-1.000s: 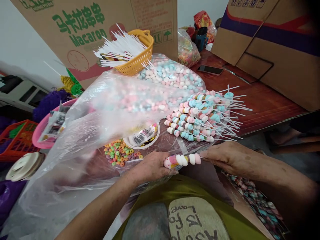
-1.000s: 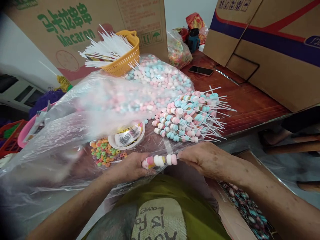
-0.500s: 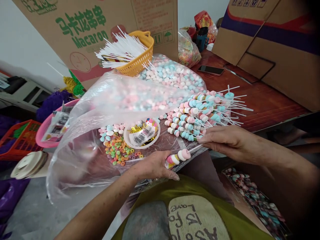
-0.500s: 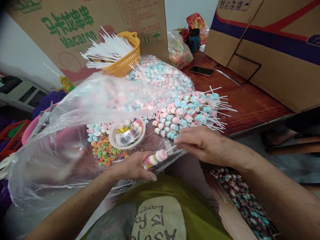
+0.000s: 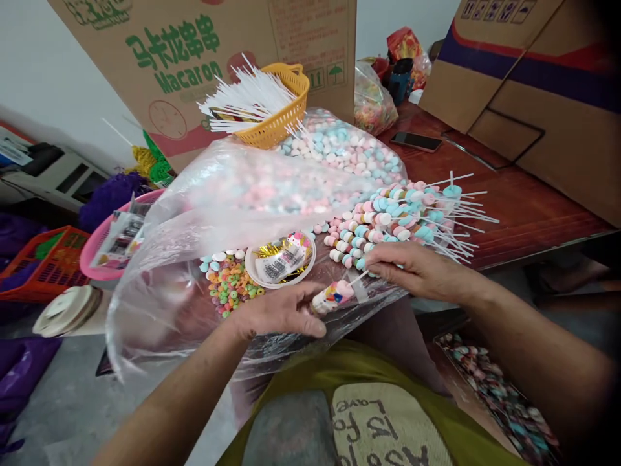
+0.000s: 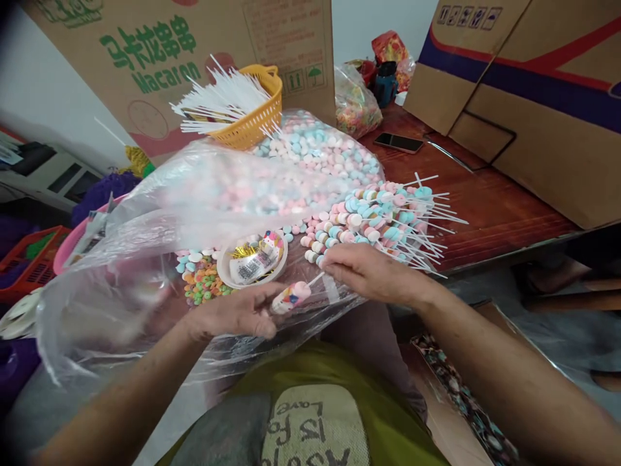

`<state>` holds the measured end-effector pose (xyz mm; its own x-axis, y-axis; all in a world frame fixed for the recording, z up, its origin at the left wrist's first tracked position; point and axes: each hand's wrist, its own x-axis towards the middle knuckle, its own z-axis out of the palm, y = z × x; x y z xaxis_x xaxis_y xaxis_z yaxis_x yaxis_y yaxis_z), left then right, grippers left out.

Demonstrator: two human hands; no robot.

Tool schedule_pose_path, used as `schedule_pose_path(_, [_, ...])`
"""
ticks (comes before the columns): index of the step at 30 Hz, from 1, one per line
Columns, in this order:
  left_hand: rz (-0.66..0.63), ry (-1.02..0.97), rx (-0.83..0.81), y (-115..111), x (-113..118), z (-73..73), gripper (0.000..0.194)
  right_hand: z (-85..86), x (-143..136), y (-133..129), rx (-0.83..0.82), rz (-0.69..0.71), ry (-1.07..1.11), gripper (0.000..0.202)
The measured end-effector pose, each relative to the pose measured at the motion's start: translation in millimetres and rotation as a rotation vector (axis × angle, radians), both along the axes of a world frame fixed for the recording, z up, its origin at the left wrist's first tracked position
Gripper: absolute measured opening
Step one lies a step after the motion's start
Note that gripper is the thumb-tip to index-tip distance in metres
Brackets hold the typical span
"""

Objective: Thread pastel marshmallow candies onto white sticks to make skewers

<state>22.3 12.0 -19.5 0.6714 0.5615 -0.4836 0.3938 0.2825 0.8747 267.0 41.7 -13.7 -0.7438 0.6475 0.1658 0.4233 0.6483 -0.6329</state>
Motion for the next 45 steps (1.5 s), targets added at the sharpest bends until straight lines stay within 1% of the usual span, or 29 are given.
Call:
schedule_pose_path(1, [-0.046, 0.036, 0.008, -4, -4, -1.2, 0.04, 4.2, 2, 0, 0.008, -0.003, -0.014, 0.027])
schedule_pose_path(2, [-0.071, 0.091, 0.05, -9, -6, -3.5, 0.034, 7.9, 4, 0, 0.018, -0.002, -0.036, 0.028])
schedule_pose_path(3, [-0.06, 0.182, 0.14, -14, -6, -6.5, 0.028, 10.9, 4, -1, 0.031, -0.001, -0.062, 0.029])
schedule_pose_path(4, [-0.013, 0.318, 0.275, -17, -4, -9.4, 0.023, 13.1, 3, -1, 0.044, -0.007, -0.089, 0.03])
schedule_pose_path(6, [0.101, 0.666, 0.631, -21, 0, -13.8, 0.014, 15.3, 2, -1, 0.061, -0.037, -0.131, 0.031])
schedule_pose_path(7, [0.136, 0.825, 0.81, -21, 2, -14.9, 0.011, 15.6, 1, -1, 0.059, -0.054, -0.142, 0.032])
schedule_pose_path(8, [0.154, 0.945, 0.961, -21, 2, -15.5, 0.01, 15.4, 1, -1, 0.052, -0.073, -0.145, 0.032])
schedule_pose_path(9, [0.159, 1.017, 1.082, -21, 0, -15.6, 0.01, 15.0, 2, 0, 0.04, -0.092, -0.145, 0.033])
schedule_pose_path(10, [0.157, 1.044, 1.177, -20, -2, -15.8, 0.011, 14.4, 3, 0, 0.028, -0.106, -0.146, 0.033])
schedule_pose_path(12, [0.148, 1.032, 1.292, -19, -7, -16.5, 0.01, 12.7, 4, -1, -0.002, -0.111, -0.152, 0.033])
schedule_pose_path(15, [0.14, 0.992, 1.332, -18, -9, -18.3, 0.007, 8.7, 0, -4, -0.044, -0.103, -0.122, 0.034])
schedule_pose_path(17, [0.13, 0.958, 1.285, -16, -5, -17.9, 0.009, 4.9, -6, -7, -0.05, -0.1, -0.089, 0.034])
schedule_pose_path(18, [0.117, 0.939, 1.237, -14, -2, -16.9, 0.011, 2.7, -11, -8, -0.043, -0.096, -0.083, 0.034])
schedule_pose_path(21, [0.082, 0.864, 0.998, -9, 9, -12.2, 0.022, -3.8, -24, -11, 0.036, -0.103, -0.134, 0.031])
schedule_pose_path(23, [0.088, 0.717, 0.819, -8, 16, -11.0, 0.03, -5.8, -31, -10, 0.095, -0.089, -0.207, 0.029])
schedule_pose_path(25, [0.097, 0.453, 0.652, -7, 24, -13.3, 0.035, -3.7, -38, -9, 0.127, -0.027, -0.279, 0.027])
schedule_pose_path(27, [0.138, 0.244, 0.522, -7, 34, -16.8, 0.033, 2.6, -45, -7, 0.147, 0.033, -0.362, 0.024])
schedule_pose_path(29, [0.223, 0.185, 0.444, -5, 41, -16.5, 0.026, 11.4, -52, -6, 0.178, 0.053, -0.449, 0.017])
schedule_pose_path(30, [0.26, 0.168, 0.425, -3, 41, -13.6, 0.024, 15.6, -53, -4, 0.184, 0.059, -0.479, 0.015])
schedule_pose_path(31, [0.278, 0.131, 0.411, -2, 39, -8.8, 0.026, 19.2, -53, -3, 0.18, 0.067, -0.479, 0.014])
schedule_pose_path(32, [0.276, 0.072, 0.383, -1, 33, -2.5, 0.033, 22.0, -51, -2, 0.164, 0.073, -0.447, 0.016])
schedule_pose_path(34, [0.22, -0.064, 0.28, 0, 15, 10.8, 0.057, 24.4, -42, 1, 0.107, 0.076, -0.323, 0.024])
schedule_pose_path(35, [0.199, -0.096, 0.19, -1, 4, 15.7, 0.06, 24.1, -36, 3, 0.074, 0.083, -0.255, 0.029])
schedule_pose_path(37, [0.121, -0.09, 0.052, -6, -14, 18.8, 0.052, 21.7, -28, 4, 0.031, 0.095, -0.168, 0.034])
schedule_pose_path(39, [0.066, -0.09, -0.075, -15, -22, 12.7, 0.045, 18.4, -27, 4, 0.026, 0.116, -0.162, 0.033])
schedule_pose_path(40, [0.071, -0.106, -0.132, -19, -22, 7.4, 0.043, 17.0, -29, 4, 0.038, 0.123, -0.173, 0.032])
schedule_pose_path(42, [0.143, -0.166, -0.208, -27, -16, -3.2, 0.041, 15.2, -37, 3, 0.068, 0.123, -0.207, 0.029])
schedule_pose_path(45, [0.256, -0.176, -0.213, -34, -5, -11.5, 0.039, 14.8, -48, 5, 0.063, 0.141, -0.216, 0.028])
